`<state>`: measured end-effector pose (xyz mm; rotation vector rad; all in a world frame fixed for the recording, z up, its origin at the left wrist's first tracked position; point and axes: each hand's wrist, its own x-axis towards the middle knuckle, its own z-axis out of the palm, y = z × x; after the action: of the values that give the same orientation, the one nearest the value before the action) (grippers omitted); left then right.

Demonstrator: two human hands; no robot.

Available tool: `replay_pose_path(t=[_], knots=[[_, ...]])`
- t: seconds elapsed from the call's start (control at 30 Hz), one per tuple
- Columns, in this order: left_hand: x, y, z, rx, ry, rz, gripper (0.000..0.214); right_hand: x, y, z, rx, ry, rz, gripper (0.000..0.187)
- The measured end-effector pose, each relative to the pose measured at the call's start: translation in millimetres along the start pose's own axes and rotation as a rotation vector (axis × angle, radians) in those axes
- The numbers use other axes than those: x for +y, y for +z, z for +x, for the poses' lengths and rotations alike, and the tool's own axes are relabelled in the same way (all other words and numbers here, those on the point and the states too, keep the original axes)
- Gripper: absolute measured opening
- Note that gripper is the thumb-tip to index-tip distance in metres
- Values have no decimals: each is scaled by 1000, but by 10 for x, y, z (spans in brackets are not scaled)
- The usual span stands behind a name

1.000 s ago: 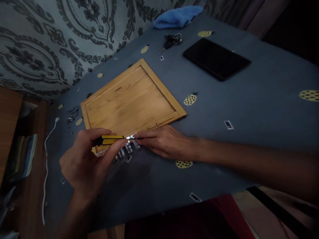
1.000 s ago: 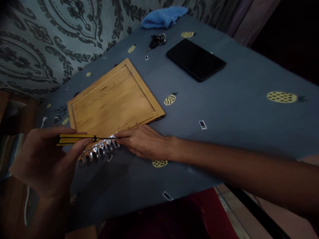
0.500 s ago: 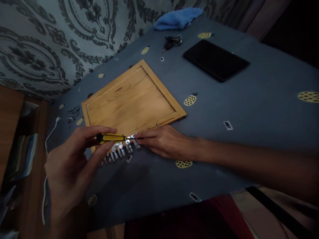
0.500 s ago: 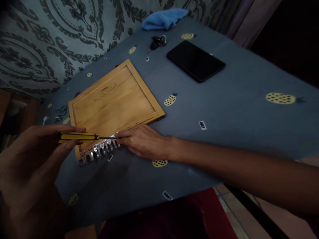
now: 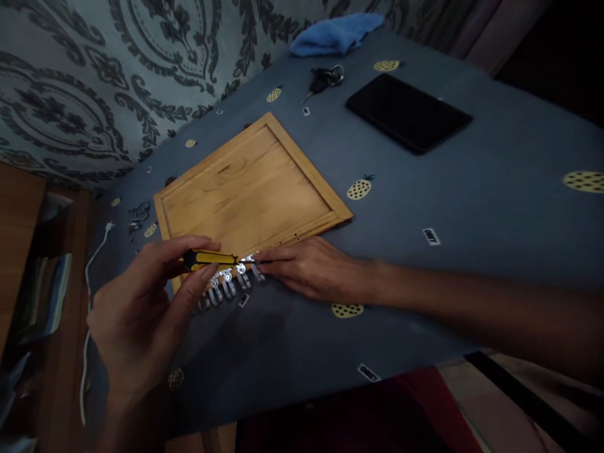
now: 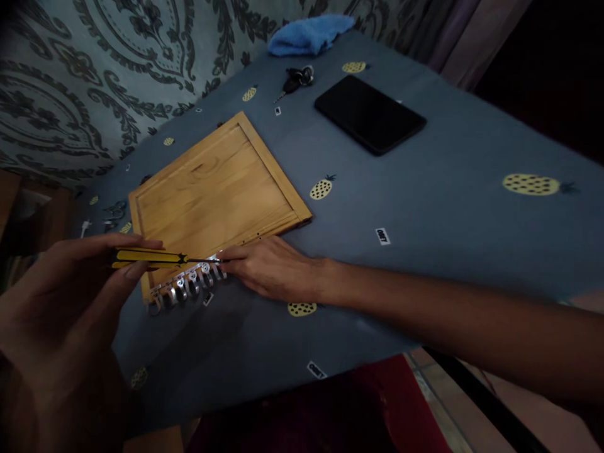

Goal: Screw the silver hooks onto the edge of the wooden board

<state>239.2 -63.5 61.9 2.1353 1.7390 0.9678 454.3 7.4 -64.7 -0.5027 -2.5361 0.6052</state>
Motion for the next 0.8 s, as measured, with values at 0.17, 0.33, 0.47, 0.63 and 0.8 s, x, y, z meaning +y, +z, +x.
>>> replay_pose_path(t=[0.17,0.33,0.47,0.63,0.8], knots=[[10,2,-14,4,13,-10,30,10,6,-7,6,-5,8,35],[-12,5,-3,-25,31,-42,32,9,16,-2,9,-5,13,34],[-27,52,5,1,69,-96,40,6,20,-1,29,-5,1,34],[-42,90,-18,48,65,-80,38,0,3,-7,14,-11,-2,34],[-37,69,-14,37,84,-24,39,8,1,-14,10,-13,8,34]])
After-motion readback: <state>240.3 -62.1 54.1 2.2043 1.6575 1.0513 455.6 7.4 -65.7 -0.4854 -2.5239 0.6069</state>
